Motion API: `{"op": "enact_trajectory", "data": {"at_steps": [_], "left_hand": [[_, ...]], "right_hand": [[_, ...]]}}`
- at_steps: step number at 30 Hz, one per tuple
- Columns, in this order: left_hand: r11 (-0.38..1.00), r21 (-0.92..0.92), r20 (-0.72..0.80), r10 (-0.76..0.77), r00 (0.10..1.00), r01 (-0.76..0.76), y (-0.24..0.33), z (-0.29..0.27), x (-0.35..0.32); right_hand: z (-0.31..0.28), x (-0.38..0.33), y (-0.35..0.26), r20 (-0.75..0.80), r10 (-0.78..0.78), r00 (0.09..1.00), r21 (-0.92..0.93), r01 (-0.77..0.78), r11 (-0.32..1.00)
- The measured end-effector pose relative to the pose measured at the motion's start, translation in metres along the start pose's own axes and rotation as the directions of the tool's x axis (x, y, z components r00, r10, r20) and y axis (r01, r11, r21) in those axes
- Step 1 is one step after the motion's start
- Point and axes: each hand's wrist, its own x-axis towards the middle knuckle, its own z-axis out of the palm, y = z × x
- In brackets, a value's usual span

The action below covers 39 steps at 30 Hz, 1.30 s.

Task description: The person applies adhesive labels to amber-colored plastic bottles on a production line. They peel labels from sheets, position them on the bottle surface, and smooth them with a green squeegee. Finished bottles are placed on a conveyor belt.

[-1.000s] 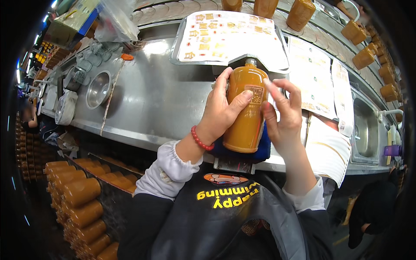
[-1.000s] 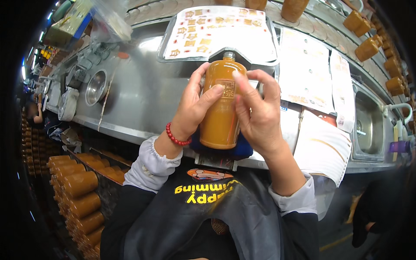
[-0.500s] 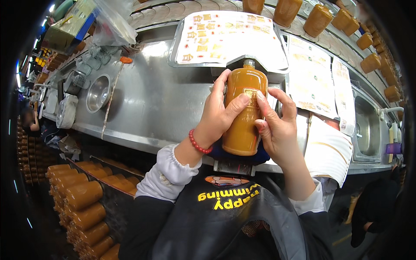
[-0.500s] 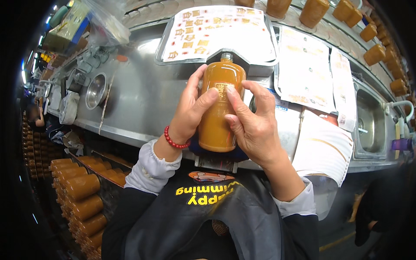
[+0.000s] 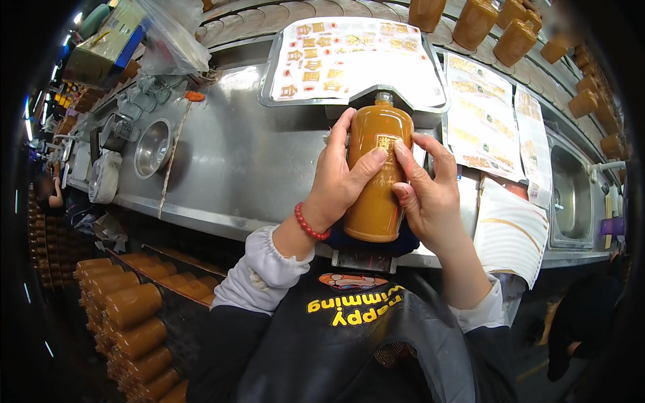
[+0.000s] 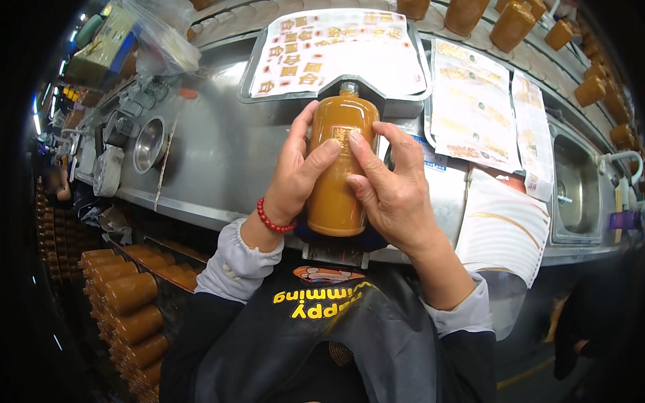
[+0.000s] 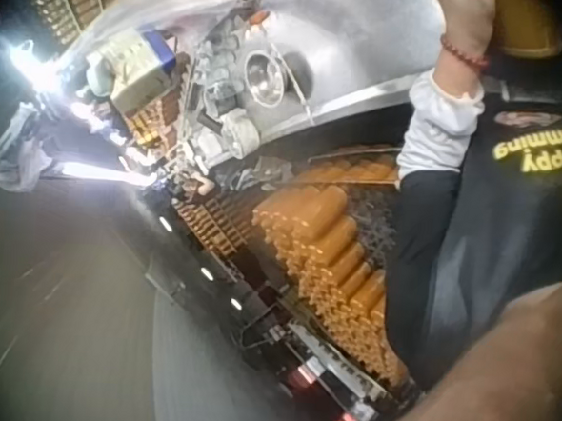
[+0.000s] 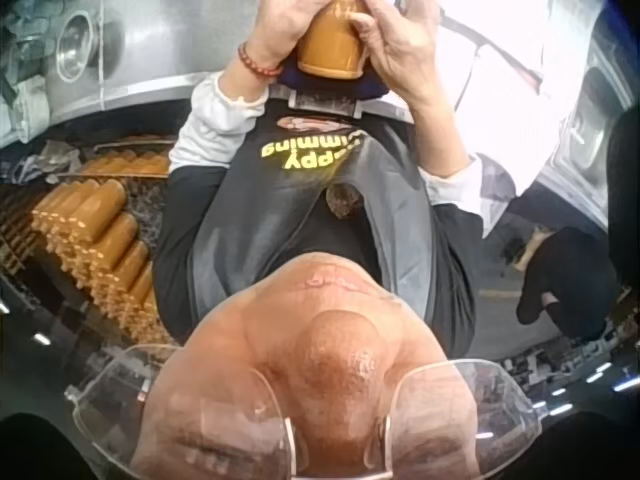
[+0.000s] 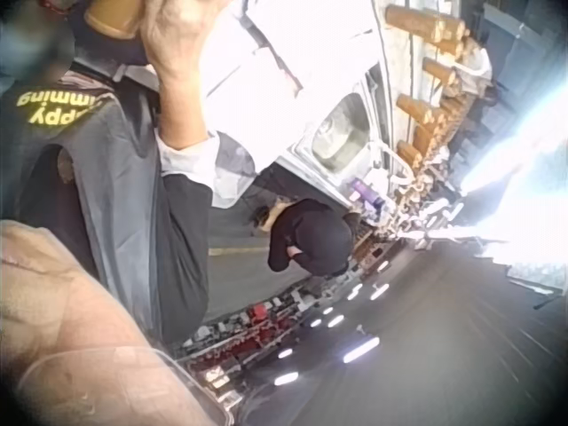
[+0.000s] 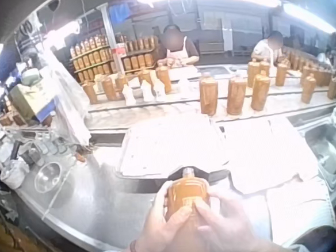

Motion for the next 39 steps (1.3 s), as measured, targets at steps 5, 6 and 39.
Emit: {"op": "enact_trajectory", "data": {"at_steps": [5,6,39], "left_hand": [[0.999,-0.044,0.024,0.025,0.999,-0.024,0.005,0.003,-0.002],[0.998,-0.049,0.031,0.032,0.999,-0.031,0.005,0.002,-0.003],[0.964,-0.206,0.092,-0.155,0.984,0.171,0.017,-0.001,0.021]], "right_hand": [[-0.019,0.023,0.017,-0.153,-0.089,0.984,0.029,0.094,0.995],[-0.029,0.032,0.011,-0.030,-0.010,0.999,0.106,0.013,0.994],[-0.020,0.028,0.022,0.114,-0.180,0.977,-0.166,0.198,0.966]]}}
